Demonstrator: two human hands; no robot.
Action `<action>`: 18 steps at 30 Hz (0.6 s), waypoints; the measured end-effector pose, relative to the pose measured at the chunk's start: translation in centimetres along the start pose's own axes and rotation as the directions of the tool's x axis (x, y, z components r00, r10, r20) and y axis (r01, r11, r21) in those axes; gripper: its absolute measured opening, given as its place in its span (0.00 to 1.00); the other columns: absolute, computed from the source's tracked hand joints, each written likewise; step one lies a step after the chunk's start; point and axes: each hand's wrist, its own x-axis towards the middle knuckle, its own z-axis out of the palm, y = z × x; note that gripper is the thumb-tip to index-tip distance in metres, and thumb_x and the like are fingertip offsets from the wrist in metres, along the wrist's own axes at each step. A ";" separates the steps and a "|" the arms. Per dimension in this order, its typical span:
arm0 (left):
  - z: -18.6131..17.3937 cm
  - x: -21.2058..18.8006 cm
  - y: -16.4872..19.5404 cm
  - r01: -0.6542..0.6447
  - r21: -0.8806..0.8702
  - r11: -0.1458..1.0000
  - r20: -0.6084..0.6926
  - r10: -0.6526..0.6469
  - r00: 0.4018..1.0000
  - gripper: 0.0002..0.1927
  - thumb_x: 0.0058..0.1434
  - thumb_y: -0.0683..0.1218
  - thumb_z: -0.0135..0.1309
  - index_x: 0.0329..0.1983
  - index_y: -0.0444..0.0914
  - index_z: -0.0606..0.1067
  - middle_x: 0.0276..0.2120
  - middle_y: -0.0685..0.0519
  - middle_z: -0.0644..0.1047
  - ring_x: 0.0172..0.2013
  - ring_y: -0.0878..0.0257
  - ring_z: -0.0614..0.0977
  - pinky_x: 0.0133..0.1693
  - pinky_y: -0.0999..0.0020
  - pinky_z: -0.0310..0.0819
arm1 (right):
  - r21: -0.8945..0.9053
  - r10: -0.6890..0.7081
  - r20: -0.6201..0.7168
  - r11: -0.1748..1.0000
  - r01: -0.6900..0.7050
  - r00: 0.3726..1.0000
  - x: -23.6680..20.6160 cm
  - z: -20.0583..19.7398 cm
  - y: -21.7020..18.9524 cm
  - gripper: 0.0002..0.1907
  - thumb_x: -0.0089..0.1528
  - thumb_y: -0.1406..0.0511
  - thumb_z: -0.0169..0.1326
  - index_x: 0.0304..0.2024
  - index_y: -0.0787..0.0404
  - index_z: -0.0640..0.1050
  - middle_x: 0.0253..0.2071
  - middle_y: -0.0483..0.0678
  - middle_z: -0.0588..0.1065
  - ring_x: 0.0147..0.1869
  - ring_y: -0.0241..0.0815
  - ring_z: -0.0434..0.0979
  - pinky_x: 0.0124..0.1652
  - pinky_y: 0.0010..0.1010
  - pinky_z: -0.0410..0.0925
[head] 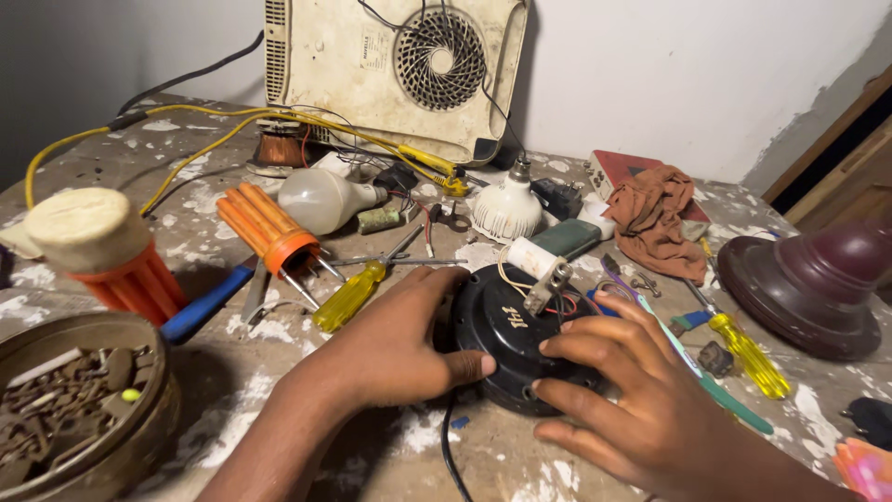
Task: The person assembles a circular electromechanical device by aligning and joining two metal halves, inserting a central white component, and securing it with screws. They use a yellow screwdriver to tighten the screws and adjust the internal wiring.
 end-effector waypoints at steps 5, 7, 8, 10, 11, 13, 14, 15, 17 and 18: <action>0.7 -1.7 -0.9 -0.225 0.120 0.967 -0.210 0.247 0.946 0.31 0.48 0.50 0.68 0.56 0.38 0.74 0.53 0.46 0.74 0.55 0.47 0.77 0.54 0.57 0.71 | -0.017 0.121 -0.010 0.993 -0.121 0.993 0.6 0.2 -2.0 0.18 0.52 0.58 0.68 0.42 0.55 0.82 0.52 0.49 0.72 0.59 0.53 0.71 0.61 0.56 0.63; 0.6 -2.3 -1.3 -0.373 0.213 0.903 -0.234 0.418 0.878 0.18 0.53 0.48 0.65 0.46 0.38 0.79 0.47 0.47 0.77 0.52 0.48 0.79 0.53 0.57 0.73 | 0.011 0.177 -0.015 0.984 -0.177 0.984 0.6 0.2 -2.4 0.18 0.51 0.59 0.68 0.42 0.56 0.82 0.52 0.50 0.72 0.59 0.54 0.71 0.59 0.52 0.65; 0.7 -2.6 -1.4 -0.419 0.240 0.876 -0.214 0.469 0.857 0.17 0.53 0.48 0.65 0.45 0.38 0.79 0.46 0.47 0.77 0.51 0.47 0.78 0.53 0.56 0.73 | 0.029 0.202 -0.022 0.979 -0.201 0.979 0.7 0.3 -2.5 0.18 0.51 0.59 0.68 0.42 0.56 0.82 0.52 0.50 0.72 0.59 0.54 0.71 0.58 0.50 0.65; 0.9 -3.3 -1.5 -0.503 0.289 0.814 -0.170 0.561 0.810 0.15 0.53 0.48 0.66 0.43 0.38 0.80 0.45 0.47 0.77 0.50 0.47 0.78 0.52 0.55 0.72 | 0.061 0.241 -0.031 0.969 -0.239 0.970 0.8 0.5 -2.6 0.18 0.50 0.59 0.68 0.41 0.56 0.81 0.53 0.50 0.72 0.59 0.54 0.72 0.57 0.47 0.66; 1.0 -3.6 -1.6 -0.551 0.306 0.777 -0.158 0.612 0.775 0.18 0.51 0.48 0.67 0.43 0.38 0.79 0.45 0.46 0.77 0.50 0.46 0.77 0.50 0.54 0.72 | 0.073 0.257 -0.031 0.964 -0.254 0.966 0.7 0.6 -2.6 0.18 0.50 0.59 0.68 0.40 0.57 0.81 0.53 0.51 0.72 0.59 0.54 0.72 0.56 0.47 0.66; 1.2 -4.0 -1.8 -0.640 0.334 0.692 -0.128 0.706 0.697 0.23 0.47 0.50 0.68 0.44 0.36 0.77 0.46 0.43 0.76 0.50 0.44 0.76 0.47 0.53 0.72 | 0.095 0.288 -0.023 0.954 -0.285 0.957 0.6 0.6 -2.6 0.17 0.49 0.59 0.69 0.38 0.57 0.81 0.53 0.51 0.73 0.59 0.54 0.72 0.55 0.46 0.67; 1.4 -4.0 -1.8 -0.652 0.369 0.662 -0.109 0.728 0.677 0.21 0.47 0.49 0.68 0.42 0.36 0.77 0.44 0.44 0.76 0.49 0.45 0.76 0.46 0.53 0.72 | 0.103 0.303 -0.015 0.948 -0.300 0.953 0.6 0.6 -2.5 0.17 0.49 0.59 0.69 0.38 0.57 0.81 0.53 0.51 0.73 0.59 0.53 0.73 0.55 0.45 0.67; 1.6 -3.9 -1.8 -0.664 0.402 0.630 -0.090 0.749 0.657 0.20 0.47 0.49 0.67 0.40 0.36 0.76 0.43 0.45 0.75 0.47 0.46 0.76 0.45 0.53 0.73 | 0.111 0.319 -0.007 0.942 -0.316 0.948 0.5 0.6 -2.5 0.17 0.49 0.59 0.70 0.37 0.57 0.81 0.52 0.51 0.73 0.58 0.53 0.73 0.54 0.45 0.67; 1.8 -3.6 -1.8 -0.673 0.489 0.554 -0.045 0.787 0.615 0.16 0.48 0.48 0.65 0.37 0.37 0.75 0.40 0.48 0.75 0.45 0.50 0.77 0.44 0.55 0.73 | 0.090 0.288 -0.015 0.954 -0.285 0.958 0.5 0.6 -2.3 0.18 0.49 0.58 0.70 0.36 0.58 0.80 0.52 0.52 0.72 0.58 0.54 0.73 0.54 0.46 0.67; 2.0 -3.5 -1.8 -0.669 0.541 0.510 -0.020 0.803 0.596 0.14 0.50 0.47 0.64 0.36 0.38 0.75 0.39 0.50 0.74 0.45 0.52 0.77 0.44 0.56 0.73 | 0.079 0.272 -0.019 0.960 -0.270 0.962 0.5 0.6 -2.2 0.18 0.49 0.57 0.70 0.36 0.58 0.80 0.52 0.52 0.72 0.59 0.54 0.73 0.55 0.46 0.68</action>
